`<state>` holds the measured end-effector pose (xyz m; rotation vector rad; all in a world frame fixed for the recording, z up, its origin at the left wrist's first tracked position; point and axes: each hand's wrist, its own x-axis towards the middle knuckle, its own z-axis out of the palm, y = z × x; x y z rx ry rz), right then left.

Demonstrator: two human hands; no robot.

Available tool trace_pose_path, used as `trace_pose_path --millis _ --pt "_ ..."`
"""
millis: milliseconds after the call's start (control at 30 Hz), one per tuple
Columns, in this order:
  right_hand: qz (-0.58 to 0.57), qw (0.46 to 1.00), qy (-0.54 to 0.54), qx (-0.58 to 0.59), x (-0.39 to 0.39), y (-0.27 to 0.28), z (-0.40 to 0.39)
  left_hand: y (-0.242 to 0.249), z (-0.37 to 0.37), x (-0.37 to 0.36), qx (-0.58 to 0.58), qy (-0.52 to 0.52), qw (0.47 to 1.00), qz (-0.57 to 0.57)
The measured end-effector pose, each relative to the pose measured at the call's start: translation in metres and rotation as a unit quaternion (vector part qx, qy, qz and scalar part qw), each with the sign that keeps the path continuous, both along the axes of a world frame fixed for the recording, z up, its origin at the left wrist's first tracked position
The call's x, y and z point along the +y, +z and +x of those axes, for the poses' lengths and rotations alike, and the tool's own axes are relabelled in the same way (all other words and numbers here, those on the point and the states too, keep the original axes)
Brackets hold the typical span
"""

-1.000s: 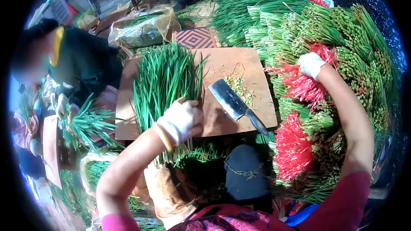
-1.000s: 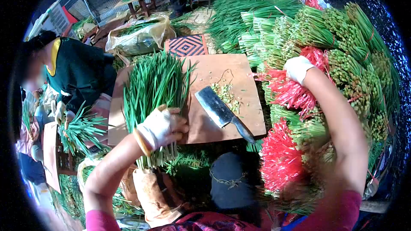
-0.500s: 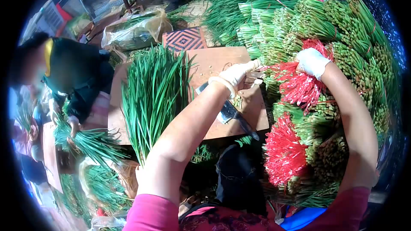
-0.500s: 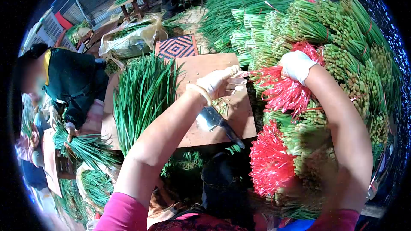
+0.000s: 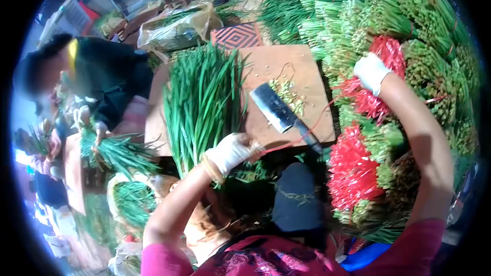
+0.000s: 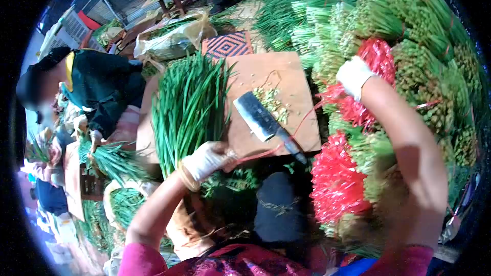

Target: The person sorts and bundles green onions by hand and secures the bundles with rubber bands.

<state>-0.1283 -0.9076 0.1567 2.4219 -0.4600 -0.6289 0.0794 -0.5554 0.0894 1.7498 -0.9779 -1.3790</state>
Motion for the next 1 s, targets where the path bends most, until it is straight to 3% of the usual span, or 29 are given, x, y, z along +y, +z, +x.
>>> trace_pose_path --millis 33,100,233,300,367,433,500,533,667,733,767,800,833,867,900,967,1000 --pt "0.022 0.999 -0.026 0.009 0.019 0.02 0.008 -0.007 0.006 0.044 0.132 0.1 0.986 -0.027" --pt "0.006 0.997 -0.08 -0.022 0.031 0.037 0.024 0.012 0.013 0.104 0.124 0.186 0.974 -0.048" --pt "0.135 0.943 0.066 -0.296 0.096 0.081 0.058 0.037 0.007 0.171 0.107 0.27 0.955 -0.064" --pt "0.347 0.814 0.251 -0.392 0.141 0.08 0.074 0.054 -0.005 0.183 0.082 0.278 0.954 -0.074" --pt "0.353 0.772 0.357 -0.389 0.208 0.074 0.088 0.058 -0.014 0.192 0.085 0.284 0.95 -0.093" --pt "0.472 0.698 0.356 -0.404 0.271 0.06 0.091 0.062 -0.019 0.198 0.108 0.285 0.946 -0.111" --pt "0.541 0.714 0.28 -0.347 0.321 0.049 0.084 0.063 -0.025 0.202 0.111 0.288 0.944 -0.119" --pt "0.627 0.699 0.206 -0.276 0.333 0.037 0.08 0.061 -0.027 0.205 0.148 0.29 0.934 -0.15" --pt "0.809 0.583 -0.069 -0.03 0.339 0.019 0.07 0.053 -0.038 0.22 0.183 0.303 0.915 -0.195" --pt "0.849 0.52 -0.096 -0.02 0.311 0.004 0.058 0.023 -0.051 0.221 0.221 0.291 0.919 -0.145" --pt "0.842 0.531 -0.093 -0.027 0.291 -0.011 0.054 -0.01 -0.057 0.218 0.317 0.234 0.894 -0.211" --pt "0.784 0.612 -0.101 -0.014 0.273 -0.016 0.051 -0.041 -0.068 0.209 0.294 0.233 0.918 -0.127" --pt "0.735 0.669 -0.108 -0.029 0.26 -0.022 0.049 -0.087 -0.078 0.201 0.297 0.229 0.921 -0.108" --pt "0.647 0.759 -0.066 -0.033 0.241 -0.047 0.049 -0.128 -0.082 0.191 0.312 0.261 0.91 -0.078" --pt "0.604 0.795 -0.054 -0.034 0.225 -0.066 0.051 -0.145 -0.082 0.175 0.283 0.319 0.904 -0.015" --pt "0.494 0.855 -0.135 -0.081 0.219 -0.081 0.06 -0.246 -0.056 0.172 0.422 0.365 0.824 -0.096" --pt "0.482 0.867 -0.088 -0.096 0.217 -0.087 0.069 -0.239 -0.05 0.165 0.342 0.441 0.826 -0.079"
